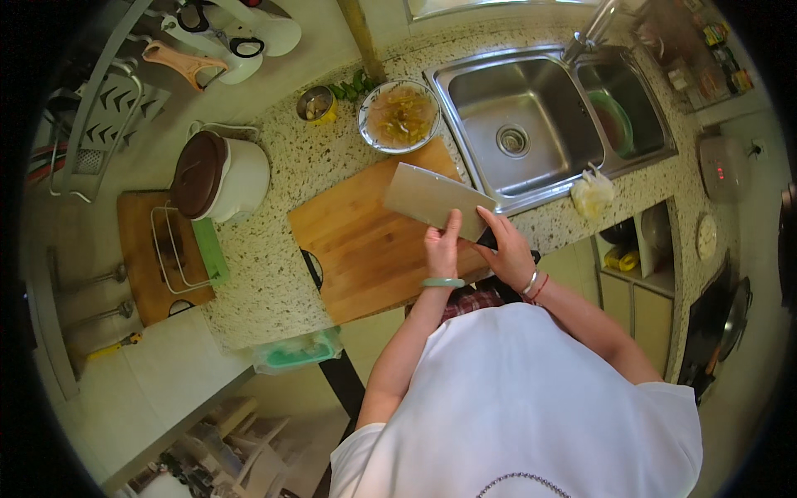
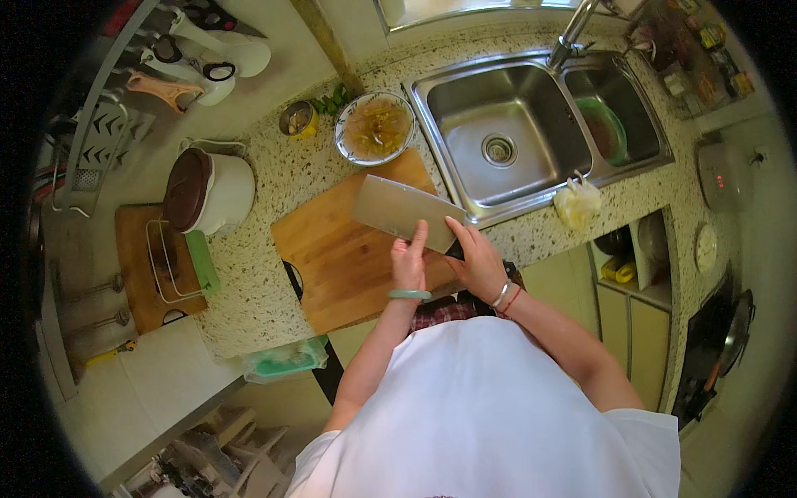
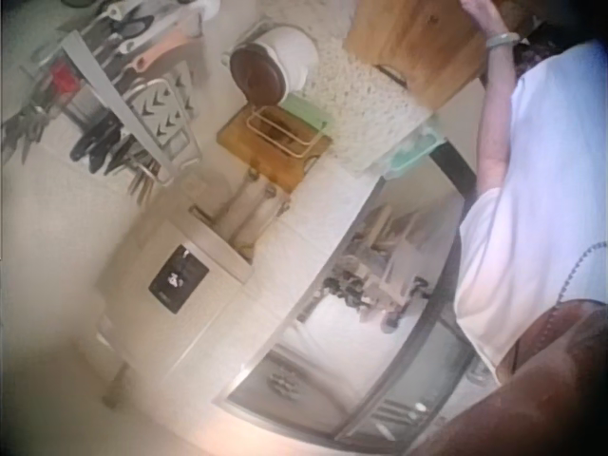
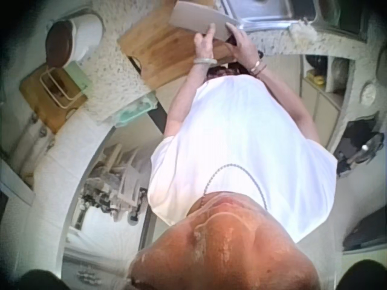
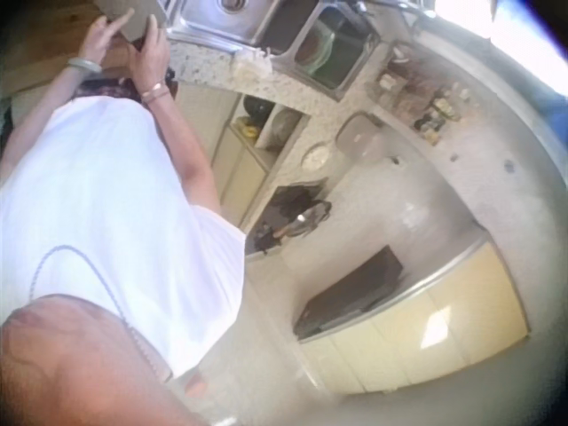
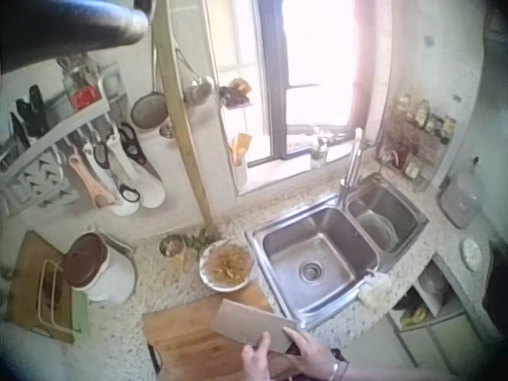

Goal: The person removes a yellow vegetable from a plastic bag and slices it into thin strips on a wooden cutting board using a knife. They then rinse the sliced vegetable in a bowl under running water. Finally, the person peels and slices garlic cloves on the same cutting board.

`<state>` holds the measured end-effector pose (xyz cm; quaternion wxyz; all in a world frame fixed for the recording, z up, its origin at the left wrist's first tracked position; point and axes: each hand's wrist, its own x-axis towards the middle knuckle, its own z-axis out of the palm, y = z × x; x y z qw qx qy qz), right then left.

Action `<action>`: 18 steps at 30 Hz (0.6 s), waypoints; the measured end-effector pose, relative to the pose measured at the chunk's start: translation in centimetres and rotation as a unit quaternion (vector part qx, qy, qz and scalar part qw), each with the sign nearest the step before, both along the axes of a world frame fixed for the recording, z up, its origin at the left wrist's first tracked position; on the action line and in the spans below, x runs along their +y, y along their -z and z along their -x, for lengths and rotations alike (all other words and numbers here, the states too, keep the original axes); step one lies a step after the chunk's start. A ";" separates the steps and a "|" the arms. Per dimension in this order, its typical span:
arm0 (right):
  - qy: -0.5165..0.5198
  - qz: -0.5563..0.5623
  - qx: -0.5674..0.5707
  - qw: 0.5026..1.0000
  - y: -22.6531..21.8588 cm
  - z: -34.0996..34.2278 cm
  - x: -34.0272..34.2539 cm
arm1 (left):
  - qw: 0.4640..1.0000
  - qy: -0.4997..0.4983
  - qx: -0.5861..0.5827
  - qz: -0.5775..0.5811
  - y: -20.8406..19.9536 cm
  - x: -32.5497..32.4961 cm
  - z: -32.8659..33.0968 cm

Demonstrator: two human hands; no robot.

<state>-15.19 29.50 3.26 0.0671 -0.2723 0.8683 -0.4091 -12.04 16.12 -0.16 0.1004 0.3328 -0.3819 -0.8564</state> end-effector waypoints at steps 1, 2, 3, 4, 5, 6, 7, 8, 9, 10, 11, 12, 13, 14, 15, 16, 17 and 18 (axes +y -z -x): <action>-0.006 0.012 0.009 1.000 -0.3 0.8 0.9 | 1.000 0.015 0.005 -0.017 -0.3 1.0 1.0; -0.011 0.006 -0.043 0.999 -0.8 1.8 2.1 | 0.999 0.021 -0.004 -0.039 -0.5 1.6 2.0; -0.023 -0.004 -0.002 1.000 -1.0 3.2 3.8 | 0.998 0.022 -0.007 -0.053 -0.8 2.4 3.0; -0.033 -0.014 0.040 0.999 -0.8 4.7 5.7 | 0.997 0.026 -0.010 -0.067 -1.1 3.2 4.1; -0.041 -0.024 0.082 0.995 -0.6 6.4 7.8 | 0.996 0.031 -0.013 -0.081 -1.2 4.0 5.2; -0.003 -0.048 0.092 0.995 -0.5 7.8 10.0 | 0.996 0.039 -0.026 -0.070 -1.1 4.8 6.2; 0.009 -0.084 0.129 0.988 -0.4 9.2 12.2 | 0.996 0.050 -0.038 -0.059 -0.9 5.3 7.3; 0.021 -0.120 0.166 0.979 -0.3 10.5 14.3 | 0.996 0.060 -0.049 -0.048 -0.7 5.9 8.5; 0.031 -0.154 0.202 0.967 -0.2 11.7 16.3 | 0.995 0.067 -0.054 -0.048 -0.8 6.7 9.7; 0.026 -0.172 0.192 0.966 0.6 12.6 18.6 | 0.994 0.074 -0.058 -0.049 -0.9 7.5 10.9; 0.019 -0.189 0.182 0.965 2.0 13.2 20.9 | 0.994 0.080 -0.063 -0.050 -1.0 8.2 12.1; 0.010 -0.206 0.170 0.964 3.1 13.5 22.7 | 0.991 0.103 -0.056 -0.058 -0.3 8.8 13.1; 0.012 -0.211 0.160 0.964 3.8 13.8 24.1 | 0.991 0.102 -0.067 -0.058 -0.1 9.7 14.1; 0.013 -0.216 0.152 0.964 4.6 14.0 25.4 | 0.990 0.101 -0.078 -0.058 0.2 10.6 15.0; 0.013 -0.221 0.149 0.964 4.2 14.9 26.1 | 0.990 0.098 -0.083 -0.058 0.3 11.3 16.3; 0.016 -0.236 0.131 0.963 3.9 15.4 26.6 | 0.991 0.089 -0.082 -0.060 0.4 12.1 17.2; 0.007 -0.240 0.091 0.966 3.4 15.9 27.0 | 0.990 0.093 -0.089 -0.065 0.5 12.7 17.9; 0.000 -0.245 0.052 0.968 2.2 16.7 27.2 | 0.988 0.099 -0.094 -0.069 0.3 13.4 18.7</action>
